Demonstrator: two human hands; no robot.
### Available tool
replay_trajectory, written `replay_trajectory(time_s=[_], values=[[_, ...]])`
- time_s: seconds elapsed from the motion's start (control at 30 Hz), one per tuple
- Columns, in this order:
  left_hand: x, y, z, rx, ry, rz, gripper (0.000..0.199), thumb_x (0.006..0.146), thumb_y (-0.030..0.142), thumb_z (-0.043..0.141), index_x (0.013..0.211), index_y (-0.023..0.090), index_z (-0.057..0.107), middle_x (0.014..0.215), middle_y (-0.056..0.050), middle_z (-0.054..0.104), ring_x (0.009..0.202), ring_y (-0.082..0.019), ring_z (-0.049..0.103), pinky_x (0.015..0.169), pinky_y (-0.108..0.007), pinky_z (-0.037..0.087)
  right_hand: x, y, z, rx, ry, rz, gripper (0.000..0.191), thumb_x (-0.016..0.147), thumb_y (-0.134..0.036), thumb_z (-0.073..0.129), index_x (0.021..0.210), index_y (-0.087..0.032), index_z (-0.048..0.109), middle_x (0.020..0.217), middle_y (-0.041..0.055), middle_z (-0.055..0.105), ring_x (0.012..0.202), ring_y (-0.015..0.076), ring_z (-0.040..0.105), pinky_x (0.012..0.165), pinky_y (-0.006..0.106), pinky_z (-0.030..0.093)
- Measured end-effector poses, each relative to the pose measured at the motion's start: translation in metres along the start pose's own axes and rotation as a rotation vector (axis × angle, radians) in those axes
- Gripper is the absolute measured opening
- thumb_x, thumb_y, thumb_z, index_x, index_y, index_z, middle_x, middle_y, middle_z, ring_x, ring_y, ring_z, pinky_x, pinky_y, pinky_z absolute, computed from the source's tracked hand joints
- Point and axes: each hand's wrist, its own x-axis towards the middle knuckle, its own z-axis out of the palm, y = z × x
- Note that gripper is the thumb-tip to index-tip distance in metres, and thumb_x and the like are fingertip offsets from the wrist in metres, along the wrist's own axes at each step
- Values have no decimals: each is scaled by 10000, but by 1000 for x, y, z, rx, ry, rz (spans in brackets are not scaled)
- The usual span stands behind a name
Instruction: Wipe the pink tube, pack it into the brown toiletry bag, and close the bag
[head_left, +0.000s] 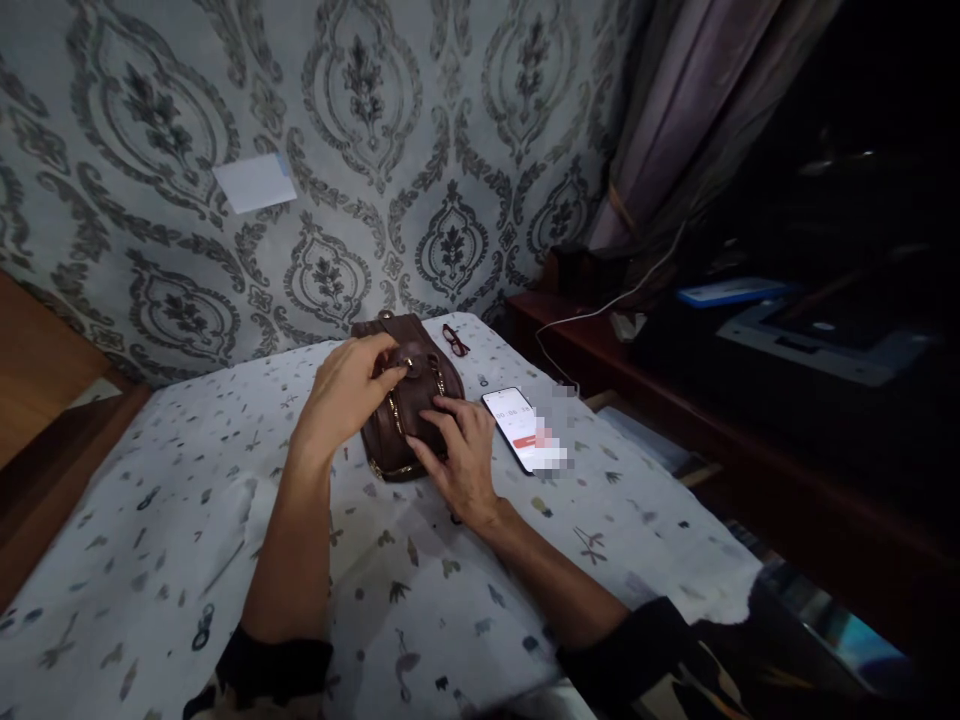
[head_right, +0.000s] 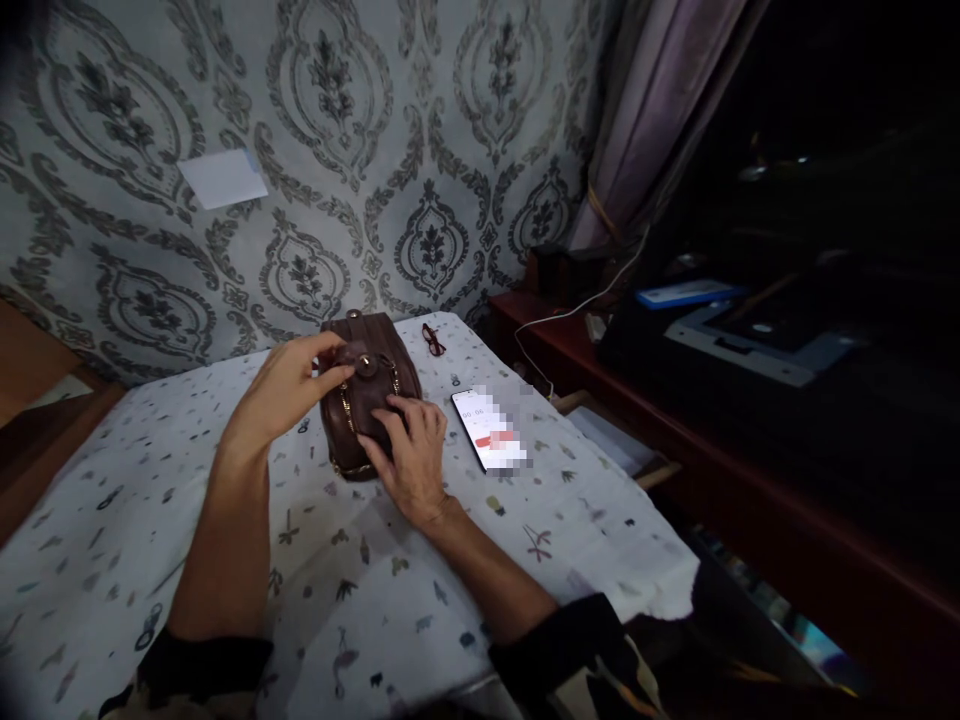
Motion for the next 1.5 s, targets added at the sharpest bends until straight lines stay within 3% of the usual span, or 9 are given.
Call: replay_trajectory(time_s=[0.17, 0.33, 0.67, 0.97, 1.23, 1.5], values=[[2, 14, 15, 15, 17, 101, 237, 875, 248, 675, 1108, 226, 718, 1001, -52, 706, 992, -254, 583, 857, -356, 436, -10, 3, -12, -3, 25, 79, 327, 972, -335, 623, 1267, -195, 609, 1062, 108, 637, 970, 260, 586, 819, 406, 511], [7, 24, 33, -1, 55, 105, 164, 926, 267, 628, 1032, 234, 748, 1014, -58, 722, 1022, -261, 589, 915, -372, 437, -16, 7, -11, 22, 3, 68, 314, 1005, -268, 556, 1308, -214, 618, 985, 89, 641, 904, 242, 598, 786, 407, 550], [12, 24, 41, -78, 124, -32, 159, 931, 294, 581, 904, 205, 709, 808, -29, 669, 782, -193, 600, 752, -292, 432, -18, 11, -6, 28, -57, 75, 371, 1010, -265, 537, 1370, -236, 623, 933, 84, 639, 880, 241, 594, 760, 397, 562], [12, 23, 40, -258, 86, -21, 173, 874, 309, 601, 769, 184, 658, 693, 3, 594, 682, -153, 520, 629, -249, 371, -16, 14, -3, 58, -59, 56, 355, 1018, -259, 524, 1351, -200, 631, 961, 97, 647, 912, 238, 598, 794, 394, 577], [13, 21, 38, -317, 61, -3, 180, 848, 319, 598, 741, 182, 644, 670, 12, 578, 650, -141, 496, 614, -243, 380, -18, 15, -1, 132, -72, 100, 417, 1000, -248, 548, 1415, -256, 588, 1003, 85, 645, 954, 239, 612, 822, 403, 585], [12, 15, 37, -345, 3, 61, 208, 869, 341, 591, 766, 181, 675, 684, 4, 603, 658, -147, 514, 620, -258, 386, -18, 13, -3, 106, -69, 90, 360, 1019, -266, 521, 1362, -196, 606, 1009, 102, 638, 959, 235, 626, 819, 375, 592]])
